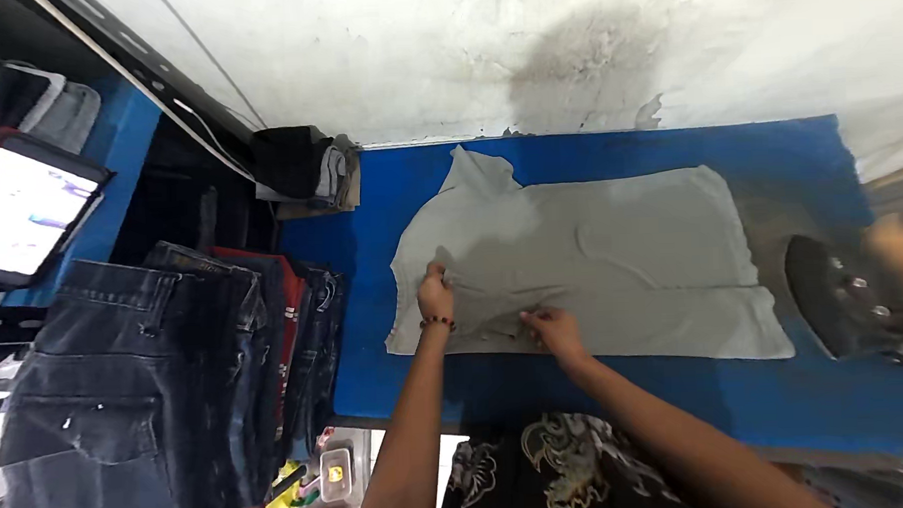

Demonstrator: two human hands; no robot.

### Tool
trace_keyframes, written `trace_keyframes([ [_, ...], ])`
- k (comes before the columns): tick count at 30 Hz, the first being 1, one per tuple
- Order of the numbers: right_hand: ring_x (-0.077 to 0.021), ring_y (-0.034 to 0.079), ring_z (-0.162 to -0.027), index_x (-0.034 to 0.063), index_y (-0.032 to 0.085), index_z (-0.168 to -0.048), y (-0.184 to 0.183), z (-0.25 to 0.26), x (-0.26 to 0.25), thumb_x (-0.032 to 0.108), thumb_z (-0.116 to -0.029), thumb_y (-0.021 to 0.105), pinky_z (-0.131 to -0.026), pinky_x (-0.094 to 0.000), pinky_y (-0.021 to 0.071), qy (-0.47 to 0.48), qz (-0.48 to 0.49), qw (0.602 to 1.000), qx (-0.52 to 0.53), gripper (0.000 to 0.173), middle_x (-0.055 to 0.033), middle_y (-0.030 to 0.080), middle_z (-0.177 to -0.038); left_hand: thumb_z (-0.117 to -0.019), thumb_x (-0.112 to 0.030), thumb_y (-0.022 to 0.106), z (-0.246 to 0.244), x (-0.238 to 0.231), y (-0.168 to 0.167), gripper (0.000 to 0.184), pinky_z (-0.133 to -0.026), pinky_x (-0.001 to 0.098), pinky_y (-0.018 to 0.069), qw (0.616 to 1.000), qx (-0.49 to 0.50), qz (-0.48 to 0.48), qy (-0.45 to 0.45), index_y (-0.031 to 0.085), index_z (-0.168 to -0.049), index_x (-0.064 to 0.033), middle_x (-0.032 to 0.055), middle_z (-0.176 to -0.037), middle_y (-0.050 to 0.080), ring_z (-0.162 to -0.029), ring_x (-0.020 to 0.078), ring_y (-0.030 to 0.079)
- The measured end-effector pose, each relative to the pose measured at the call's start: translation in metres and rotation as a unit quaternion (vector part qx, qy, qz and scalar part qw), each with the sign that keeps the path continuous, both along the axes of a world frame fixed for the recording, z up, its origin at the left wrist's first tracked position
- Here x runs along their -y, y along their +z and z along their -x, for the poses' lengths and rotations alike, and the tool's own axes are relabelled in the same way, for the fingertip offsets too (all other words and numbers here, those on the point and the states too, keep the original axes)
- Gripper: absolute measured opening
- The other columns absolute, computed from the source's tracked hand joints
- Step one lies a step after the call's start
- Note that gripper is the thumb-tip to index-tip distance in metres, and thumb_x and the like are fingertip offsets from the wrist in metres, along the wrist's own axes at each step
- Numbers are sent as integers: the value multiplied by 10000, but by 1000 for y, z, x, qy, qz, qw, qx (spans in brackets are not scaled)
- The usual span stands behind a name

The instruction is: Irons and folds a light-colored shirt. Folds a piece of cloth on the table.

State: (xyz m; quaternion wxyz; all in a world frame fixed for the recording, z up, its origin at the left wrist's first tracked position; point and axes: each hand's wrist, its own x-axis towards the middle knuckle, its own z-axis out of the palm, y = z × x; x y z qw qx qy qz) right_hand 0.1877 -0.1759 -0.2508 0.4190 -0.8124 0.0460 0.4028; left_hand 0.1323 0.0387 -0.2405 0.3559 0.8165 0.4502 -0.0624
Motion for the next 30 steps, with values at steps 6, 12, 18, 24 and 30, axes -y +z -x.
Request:
trace_keyframes([
  [6,-420,656,-1145,-60,580,-1333,9,20,-11,195,-1035,577,-960,-563,527,344,29,911,226,393,-266,627,-1288,-1030,-30,484,21,37,-26,295,-1116,507,429,976,72,-132,-156,662,-1251,51,260,-1307,628,-1271,419,571],
  [12,-457,623,-1179,-47,657,-1226,10,8,-4,87,-1038,489,-952,-612,494,511,79,833,196,286,-275,627,-1278,-1031,-94,522,45,40,-66,417,-1175,521,361,967,169,-123,-146,541,-1405,91,287,-1478,512,-1372,451,497],
  [18,-449,639,-1171,-28,667,-1232,-5,27,-3,23,-952,586,-920,-608,517,440,-27,787,433,296,-248,669,-1239,-1011,-210,569,44,64,-56,524,-1188,609,298,955,111,-173,-216,507,-1462,50,267,-1540,457,-1436,452,429],
  [24,-466,513,-1322,-54,576,-1341,6,15,-10,149,-1026,560,-1046,-660,386,524,47,791,313,376,-276,576,-1364,-1053,-400,493,51,57,-51,664,-1228,630,146,971,24,-174,-164,374,-1561,12,187,-1644,334,-1524,394,299],
  [30,-448,548,-1288,-71,638,-1234,7,0,-13,157,-1048,555,-1034,-627,402,597,16,755,271,305,-262,640,-1274,-1061,-320,469,42,48,-58,528,-1202,672,165,966,46,-201,-157,473,-1534,-85,121,-1615,413,-1499,400,351],
])
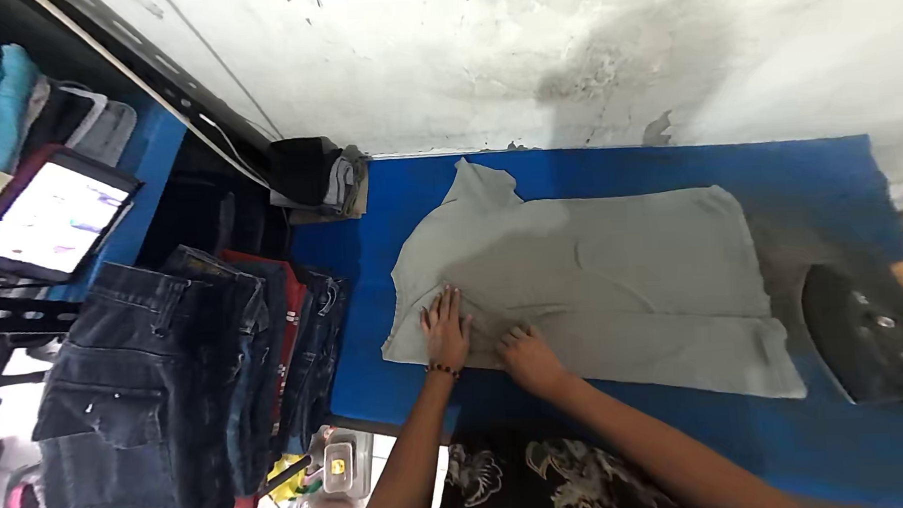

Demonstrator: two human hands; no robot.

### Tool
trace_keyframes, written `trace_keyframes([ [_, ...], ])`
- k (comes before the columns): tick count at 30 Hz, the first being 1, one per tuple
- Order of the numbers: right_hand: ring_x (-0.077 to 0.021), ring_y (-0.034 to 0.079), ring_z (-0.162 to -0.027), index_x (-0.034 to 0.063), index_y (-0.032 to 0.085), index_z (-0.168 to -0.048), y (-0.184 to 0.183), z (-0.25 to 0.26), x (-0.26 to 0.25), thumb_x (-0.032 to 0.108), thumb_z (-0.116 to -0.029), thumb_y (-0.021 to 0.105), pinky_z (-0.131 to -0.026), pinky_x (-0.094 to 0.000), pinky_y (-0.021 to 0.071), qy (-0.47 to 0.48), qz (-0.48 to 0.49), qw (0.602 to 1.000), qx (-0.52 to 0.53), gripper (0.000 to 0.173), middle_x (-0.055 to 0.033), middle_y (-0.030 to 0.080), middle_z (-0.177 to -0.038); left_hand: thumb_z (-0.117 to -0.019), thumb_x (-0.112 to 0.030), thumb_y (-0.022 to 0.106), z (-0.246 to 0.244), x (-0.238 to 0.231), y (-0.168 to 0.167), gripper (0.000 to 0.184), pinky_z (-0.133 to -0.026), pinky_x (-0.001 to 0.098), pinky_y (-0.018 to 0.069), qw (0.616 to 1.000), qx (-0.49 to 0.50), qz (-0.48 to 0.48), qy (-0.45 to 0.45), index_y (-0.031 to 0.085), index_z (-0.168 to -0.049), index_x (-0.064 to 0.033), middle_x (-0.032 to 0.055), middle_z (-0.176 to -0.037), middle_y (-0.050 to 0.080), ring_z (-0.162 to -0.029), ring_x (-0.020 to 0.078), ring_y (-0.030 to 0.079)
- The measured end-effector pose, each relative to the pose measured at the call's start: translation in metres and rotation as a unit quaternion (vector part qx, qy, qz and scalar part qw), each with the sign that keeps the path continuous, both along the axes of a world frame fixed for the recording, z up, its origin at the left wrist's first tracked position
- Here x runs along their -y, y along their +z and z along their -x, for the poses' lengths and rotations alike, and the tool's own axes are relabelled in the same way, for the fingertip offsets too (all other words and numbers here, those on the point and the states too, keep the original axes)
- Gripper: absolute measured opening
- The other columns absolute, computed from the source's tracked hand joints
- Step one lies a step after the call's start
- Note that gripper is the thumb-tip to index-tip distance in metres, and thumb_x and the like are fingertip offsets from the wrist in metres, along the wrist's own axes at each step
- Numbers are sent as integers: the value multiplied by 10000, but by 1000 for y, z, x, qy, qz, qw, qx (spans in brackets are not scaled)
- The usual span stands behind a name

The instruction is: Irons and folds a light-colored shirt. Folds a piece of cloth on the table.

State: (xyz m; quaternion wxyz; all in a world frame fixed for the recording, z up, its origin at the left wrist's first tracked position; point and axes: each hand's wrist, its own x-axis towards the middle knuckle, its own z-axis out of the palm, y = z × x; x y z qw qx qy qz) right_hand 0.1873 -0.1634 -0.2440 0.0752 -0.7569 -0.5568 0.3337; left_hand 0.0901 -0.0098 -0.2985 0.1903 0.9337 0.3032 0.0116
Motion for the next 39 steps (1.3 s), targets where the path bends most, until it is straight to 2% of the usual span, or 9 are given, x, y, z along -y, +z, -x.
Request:
trace_keyframes([
  [2,-426,550,-1315,-30,612,-1307,-1,-5,0,178,-1042,552,-1031,-631,426,10,-84,996,24,342,-230,610,-1363,-1041,-323,485,12,-7,-8,534,-1169,693,232,999,31,-34,-20,510,-1503,-57,145,-1581,458,-1457,424,416],
  [6,-387,285,-1541,97,376,-1594,-41,-44,21,384,-1038,557,-1146,-768,171,-32,-119,992,-11,652,-109,330,-1670,-1044,-444,359,55,-32,-13,655,-1165,731,189,997,-2,-69,35,456,-1527,-12,189,-1592,427,-1465,454,390],
  [10,-505,433,-1423,2,466,-1521,-52,-147,70,264,-1047,516,-1096,-812,231,-223,-176,956,73,543,-244,475,-1546,-1060,-409,334,43,-66,3,675,-1150,766,130,981,-2,-99,164,391,-1529,72,290,-1588,374,-1478,508,327],
  [13,-583,374,-1414,-60,392,-1533,-38,-245,95,-13,-1026,476,-1077,-811,227,-314,-127,932,130,516,-335,396,-1555,-1063,-254,474,-27,-102,25,535,-1152,701,247,987,16,-65,145,456,-1491,67,285,-1568,407,-1452,504,371],
  [18,-627,504,-1225,-101,560,-1298,-22,-348,122,-122,-830,723,-976,-828,319,-249,-17,941,230,496,-388,567,-1271,-1002,-160,648,-147,-159,47,489,-1088,665,378,987,-93,61,117,527,-1447,4,277,-1439,534,-1367,473,473],
  [22,-627,569,-1107,-101,653,-1118,-26,-374,153,-52,-826,782,-872,-811,392,-222,-40,936,269,323,-379,632,-1105,-967,-107,682,-174,-186,67,348,-1042,667,411,975,-192,88,66,637,-1295,0,254,-1269,650,-1241,444,585],
  [28,-593,590,-1116,-72,571,-1338,18,-241,146,69,-961,679,-905,-770,464,-278,-69,949,130,416,-375,583,-1245,-957,-139,715,-64,-157,89,336,-988,630,499,988,-92,76,102,630,-1243,16,267,-1237,641,-1157,446,625],
  [33,-510,693,-1004,-67,712,-1119,-16,-60,153,147,-920,698,-843,-646,556,-161,-162,972,46,293,-301,700,-1075,-997,-240,667,64,-94,69,383,-1072,569,461,953,-183,152,190,662,-1269,29,249,-1287,652,-1224,403,621],
  [39,-492,687,-942,-37,739,-1051,-52,-6,136,147,-941,669,-785,-612,557,-183,-225,953,90,226,-256,708,-1004,-979,-152,685,109,-64,56,303,-1048,507,492,959,-75,134,238,685,-1204,51,255,-1227,673,-1169,381,651],
])
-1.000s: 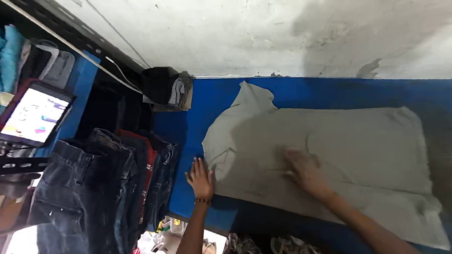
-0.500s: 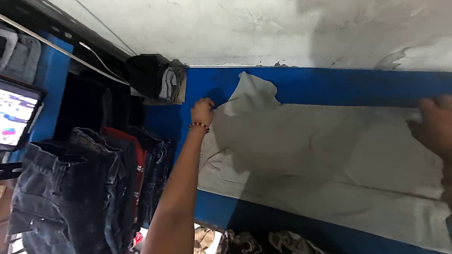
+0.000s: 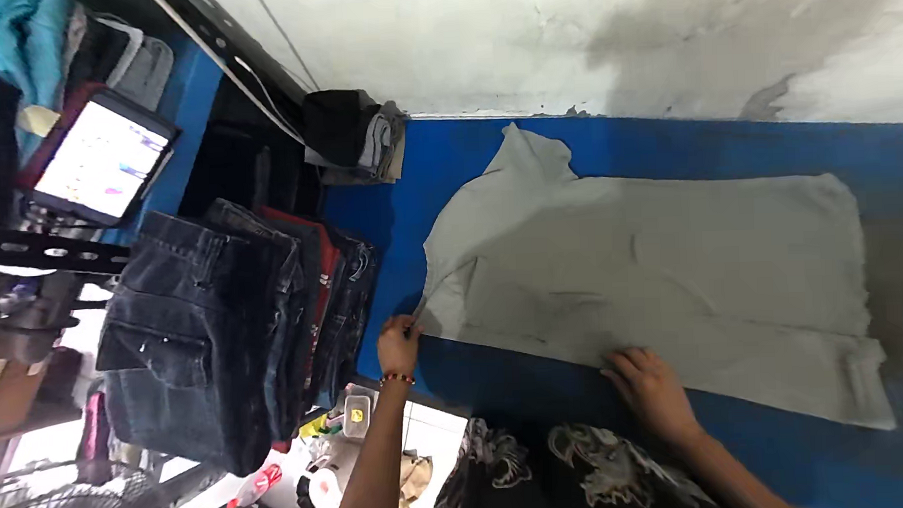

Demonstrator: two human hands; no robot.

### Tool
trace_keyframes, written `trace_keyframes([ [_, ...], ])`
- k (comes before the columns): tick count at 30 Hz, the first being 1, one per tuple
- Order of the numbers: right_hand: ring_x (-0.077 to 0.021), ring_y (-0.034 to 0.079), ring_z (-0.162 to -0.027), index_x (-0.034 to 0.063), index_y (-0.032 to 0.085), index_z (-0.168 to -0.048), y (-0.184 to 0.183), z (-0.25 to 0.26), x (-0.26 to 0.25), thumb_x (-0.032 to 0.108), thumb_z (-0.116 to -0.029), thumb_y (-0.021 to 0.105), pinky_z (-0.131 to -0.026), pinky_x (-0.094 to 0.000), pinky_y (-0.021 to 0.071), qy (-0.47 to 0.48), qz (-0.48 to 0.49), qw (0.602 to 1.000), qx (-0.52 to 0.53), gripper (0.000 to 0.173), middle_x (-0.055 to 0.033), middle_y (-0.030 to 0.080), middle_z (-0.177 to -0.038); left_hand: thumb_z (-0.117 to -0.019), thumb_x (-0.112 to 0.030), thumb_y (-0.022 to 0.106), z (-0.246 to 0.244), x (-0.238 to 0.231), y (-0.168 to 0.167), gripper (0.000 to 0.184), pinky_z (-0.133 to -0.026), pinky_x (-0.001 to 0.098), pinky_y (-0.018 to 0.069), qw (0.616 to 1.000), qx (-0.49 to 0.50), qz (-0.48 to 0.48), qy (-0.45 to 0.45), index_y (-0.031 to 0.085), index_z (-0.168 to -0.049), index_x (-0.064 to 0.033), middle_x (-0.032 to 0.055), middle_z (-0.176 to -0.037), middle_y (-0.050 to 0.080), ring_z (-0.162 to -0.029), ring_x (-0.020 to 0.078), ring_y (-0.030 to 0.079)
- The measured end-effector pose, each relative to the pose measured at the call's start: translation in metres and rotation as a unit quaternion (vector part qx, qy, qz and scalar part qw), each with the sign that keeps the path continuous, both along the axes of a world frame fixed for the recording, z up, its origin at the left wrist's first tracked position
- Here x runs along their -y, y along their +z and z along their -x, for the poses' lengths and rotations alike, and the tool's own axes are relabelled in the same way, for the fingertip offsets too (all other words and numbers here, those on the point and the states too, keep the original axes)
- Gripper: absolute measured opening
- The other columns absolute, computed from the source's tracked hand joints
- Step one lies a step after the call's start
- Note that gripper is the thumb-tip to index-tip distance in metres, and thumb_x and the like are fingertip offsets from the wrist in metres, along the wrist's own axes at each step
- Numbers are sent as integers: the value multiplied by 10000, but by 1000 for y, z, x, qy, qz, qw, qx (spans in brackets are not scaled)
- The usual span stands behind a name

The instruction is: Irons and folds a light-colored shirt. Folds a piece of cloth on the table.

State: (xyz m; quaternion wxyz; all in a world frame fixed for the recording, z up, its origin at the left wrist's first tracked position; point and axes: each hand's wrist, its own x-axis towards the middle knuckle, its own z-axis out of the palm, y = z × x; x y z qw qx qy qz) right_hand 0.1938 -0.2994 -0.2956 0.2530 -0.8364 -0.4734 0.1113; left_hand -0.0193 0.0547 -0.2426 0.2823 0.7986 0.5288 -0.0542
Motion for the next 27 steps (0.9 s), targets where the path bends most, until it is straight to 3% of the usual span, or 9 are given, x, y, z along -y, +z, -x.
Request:
trace_keyframes([
  [8,-511,676,-953,-68,738,-954,14,-1,-19,-8,-913,691,-826,-633,534,6,26,999,-40,86,-281,703,-958,-976,-175,701,-1,-19,4,302,-1060,491,469,997,-20,66,-19,687,-1175,52,273,-1270,626,-1200,381,610],
  [12,-522,663,-991,-79,739,-964,23,-3,-22,-21,-919,688,-880,-656,508,-10,48,995,-84,90,-296,700,-987,-1008,-181,656,1,-25,5,307,-1081,479,456,995,-33,85,-34,674,-1191,65,276,-1321,595,-1234,374,594],
  [19,-511,675,-983,-71,737,-944,25,4,-19,10,-919,702,-838,-671,500,-1,54,996,-70,92,-284,708,-981,-1011,-181,650,10,-33,5,294,-1080,498,451,993,-66,88,-48,685,-1167,65,283,-1331,588,-1245,383,585],
  [21,-515,665,-1022,-70,728,-1007,24,5,-15,105,-936,722,-865,-668,505,-20,45,997,-58,189,-292,697,-1039,-1005,-188,649,-2,-24,12,283,-1080,538,447,994,-87,39,-49,691,-1187,24,250,-1375,575,-1297,391,552],
  [23,-549,617,-1134,-83,684,-1177,27,3,0,229,-965,693,-933,-701,472,-69,31,997,-35,377,-322,650,-1220,-1015,-178,611,-17,-14,17,320,-1092,596,412,994,-45,-29,-94,657,-1269,12,248,-1421,555,-1352,430,501],
  [27,-596,460,-1342,-85,495,-1453,13,-19,80,386,-1049,471,-1066,-780,303,-245,80,966,35,621,-347,474,-1488,-1063,-208,509,-58,-14,-1,413,-1118,614,362,954,35,-109,-276,572,-1441,-57,190,-1531,500,-1418,417,453],
])
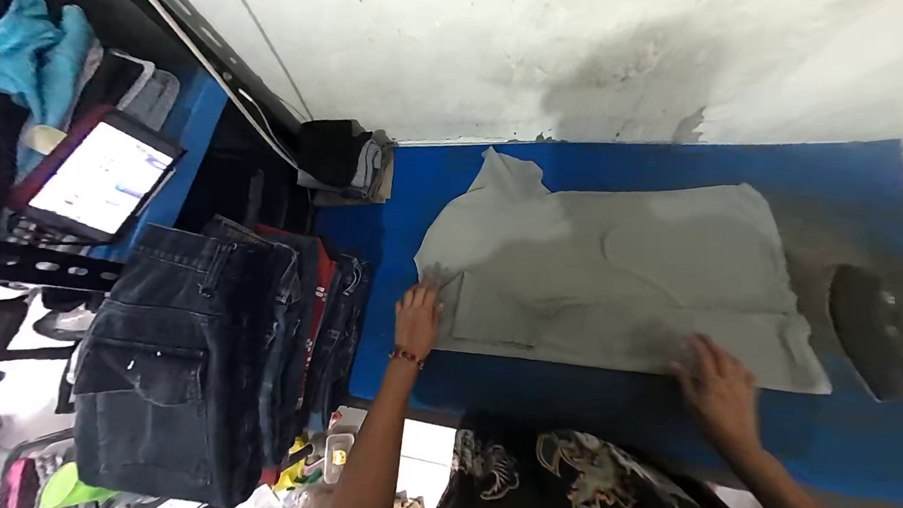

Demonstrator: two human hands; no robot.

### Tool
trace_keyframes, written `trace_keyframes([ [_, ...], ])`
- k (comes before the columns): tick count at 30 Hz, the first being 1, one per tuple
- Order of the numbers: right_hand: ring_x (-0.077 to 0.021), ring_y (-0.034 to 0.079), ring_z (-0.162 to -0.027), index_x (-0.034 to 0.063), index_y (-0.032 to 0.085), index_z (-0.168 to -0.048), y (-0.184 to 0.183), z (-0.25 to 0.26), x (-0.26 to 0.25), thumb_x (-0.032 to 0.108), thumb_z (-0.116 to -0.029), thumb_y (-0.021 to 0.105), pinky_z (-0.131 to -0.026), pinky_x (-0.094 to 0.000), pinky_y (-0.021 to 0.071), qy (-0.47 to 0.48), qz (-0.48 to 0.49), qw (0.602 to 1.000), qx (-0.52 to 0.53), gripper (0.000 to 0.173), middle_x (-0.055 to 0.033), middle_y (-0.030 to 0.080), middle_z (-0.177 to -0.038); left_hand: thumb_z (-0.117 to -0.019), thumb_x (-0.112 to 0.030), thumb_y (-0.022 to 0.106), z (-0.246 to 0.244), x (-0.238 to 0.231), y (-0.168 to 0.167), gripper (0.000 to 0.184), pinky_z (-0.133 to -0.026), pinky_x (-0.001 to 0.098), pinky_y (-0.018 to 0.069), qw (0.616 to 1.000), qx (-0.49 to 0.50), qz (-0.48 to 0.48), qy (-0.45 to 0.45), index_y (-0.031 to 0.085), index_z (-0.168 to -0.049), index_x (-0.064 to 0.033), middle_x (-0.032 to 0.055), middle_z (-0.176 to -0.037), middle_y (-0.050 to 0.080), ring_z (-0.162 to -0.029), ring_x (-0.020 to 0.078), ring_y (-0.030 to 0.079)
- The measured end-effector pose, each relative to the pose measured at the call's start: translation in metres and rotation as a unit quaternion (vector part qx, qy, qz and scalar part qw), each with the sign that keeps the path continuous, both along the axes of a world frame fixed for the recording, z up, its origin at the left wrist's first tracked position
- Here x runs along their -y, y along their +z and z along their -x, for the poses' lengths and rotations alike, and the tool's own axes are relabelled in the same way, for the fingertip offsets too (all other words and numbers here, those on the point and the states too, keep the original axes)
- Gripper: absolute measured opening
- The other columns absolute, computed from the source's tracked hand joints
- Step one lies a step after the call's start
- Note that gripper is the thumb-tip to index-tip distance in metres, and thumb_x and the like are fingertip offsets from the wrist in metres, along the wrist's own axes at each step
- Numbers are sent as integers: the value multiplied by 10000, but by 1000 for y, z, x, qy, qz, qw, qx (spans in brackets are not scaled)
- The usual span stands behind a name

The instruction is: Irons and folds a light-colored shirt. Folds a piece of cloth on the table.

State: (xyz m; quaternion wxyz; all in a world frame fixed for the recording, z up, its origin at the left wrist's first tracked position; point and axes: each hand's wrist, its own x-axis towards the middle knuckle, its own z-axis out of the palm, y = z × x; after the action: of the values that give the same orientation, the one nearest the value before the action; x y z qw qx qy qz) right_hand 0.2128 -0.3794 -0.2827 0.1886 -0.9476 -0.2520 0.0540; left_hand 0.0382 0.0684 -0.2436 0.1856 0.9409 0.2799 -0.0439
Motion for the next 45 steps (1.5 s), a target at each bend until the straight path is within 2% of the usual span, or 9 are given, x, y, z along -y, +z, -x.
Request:
trace_keyframes([
  [5,-572,297,-1466,-59,395,-1532,-16,-40,85,460,-1075,409,-1084,-837,143,-243,60,968,11,692,-326,366,-1579,-1104,-324,423,-64,-39,0,467,-1145,623,324,990,-109,14,87,548,-1452,-40,186,-1540,485,-1444,406,416],
  [13,-610,411,-1360,-58,441,-1493,31,-205,-42,85,-1046,535,-1045,-804,287,-32,47,998,-35,478,-364,465,-1473,-1029,-161,605,-172,-93,-1,360,-1013,659,455,981,-96,82,150,584,-1346,8,292,-1362,573,-1244,485,569],
  [17,-605,441,-1342,-26,496,-1467,23,-291,-82,-168,-867,625,-983,-838,321,79,77,993,30,631,-316,527,-1445,-986,-97,656,-195,-124,-1,342,-989,655,466,972,-167,134,94,610,-1269,89,348,-1235,626,-1164,505,610],
  [24,-538,657,-971,-22,709,-1029,21,-350,-34,-14,-844,777,-858,-791,414,118,190,974,31,198,-286,700,-986,-934,-128,749,-184,-144,8,368,-991,627,459,976,-135,164,54,628,-1172,125,340,-1130,641,-1099,477,617],
  [27,-471,682,-827,24,695,-968,34,-318,18,14,-782,831,-813,-761,472,129,161,976,65,230,-214,702,-861,-913,-94,765,-147,-124,17,259,-810,622,529,987,-30,133,85,628,-1042,84,315,-1030,639,-921,473,644],
  [31,-508,658,-1011,-63,682,-1080,107,-207,16,-12,-868,759,-958,-733,429,27,214,975,-56,232,-291,691,-1022,-855,88,705,-108,-109,14,104,-922,585,516,990,92,80,63,651,-944,90,264,-1075,649,-1027,417,644],
  [35,-602,596,-1121,-79,659,-1169,74,-157,51,-2,-845,783,-954,-819,372,44,198,975,-88,355,-377,646,-1139,-884,65,610,-50,-86,-6,146,-1044,598,438,995,77,50,34,711,-988,84,273,-1194,660,-1186,428,610],
  [38,-593,517,-1252,-74,612,-1308,78,-129,9,140,-865,831,-1021,-813,303,59,177,965,-182,538,-376,581,-1304,-960,3,613,-34,-72,-6,214,-1100,546,431,992,14,87,87,688,-1152,61,259,-1323,615,-1273,411,571],
  [45,-330,671,-1041,-50,562,-1355,49,-85,-189,311,-1060,579,-920,-487,543,-43,-78,904,-419,466,-257,629,-1270,-1061,-199,549,-74,-68,4,478,-1063,507,476,955,-17,187,228,443,-1473,20,239,-1300,648,-1217,366,634],
])
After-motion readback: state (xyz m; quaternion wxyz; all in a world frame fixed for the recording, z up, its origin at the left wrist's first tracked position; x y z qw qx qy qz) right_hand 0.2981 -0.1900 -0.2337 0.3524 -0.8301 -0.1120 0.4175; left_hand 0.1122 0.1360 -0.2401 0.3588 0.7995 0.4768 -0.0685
